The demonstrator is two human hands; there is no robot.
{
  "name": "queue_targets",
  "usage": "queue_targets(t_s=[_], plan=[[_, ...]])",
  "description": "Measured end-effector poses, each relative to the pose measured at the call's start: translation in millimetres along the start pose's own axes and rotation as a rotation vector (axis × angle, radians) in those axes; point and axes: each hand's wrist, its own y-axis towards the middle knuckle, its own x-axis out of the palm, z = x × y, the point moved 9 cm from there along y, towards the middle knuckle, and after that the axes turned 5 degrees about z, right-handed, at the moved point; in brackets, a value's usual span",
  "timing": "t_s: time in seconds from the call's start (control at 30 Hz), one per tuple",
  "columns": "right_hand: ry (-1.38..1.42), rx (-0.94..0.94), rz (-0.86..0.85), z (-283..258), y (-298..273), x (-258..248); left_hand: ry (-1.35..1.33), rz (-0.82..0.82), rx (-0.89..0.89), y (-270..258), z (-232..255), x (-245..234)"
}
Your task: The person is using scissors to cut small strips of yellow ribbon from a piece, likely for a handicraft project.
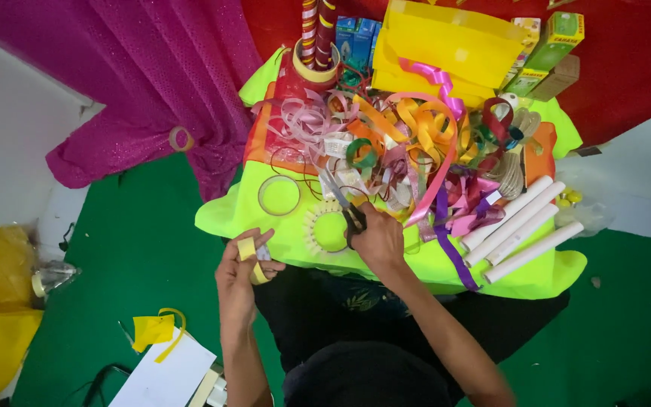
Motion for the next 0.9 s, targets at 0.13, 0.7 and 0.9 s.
queue_targets(t_s=[0.13,0.7,0.9], plan=[[0.083,-0.283,0.279,-19,-22,-46,-0.029,-0.070,-0.076,-22,11,16],[0.770,-0.244,0.041,-9,-137,-142,0.151,-0.818,-0.322,-140,17,162],[0.771,-0.275,0.087,4,-145,-140,0.188,-0.810,-0.240,-144,1,166]])
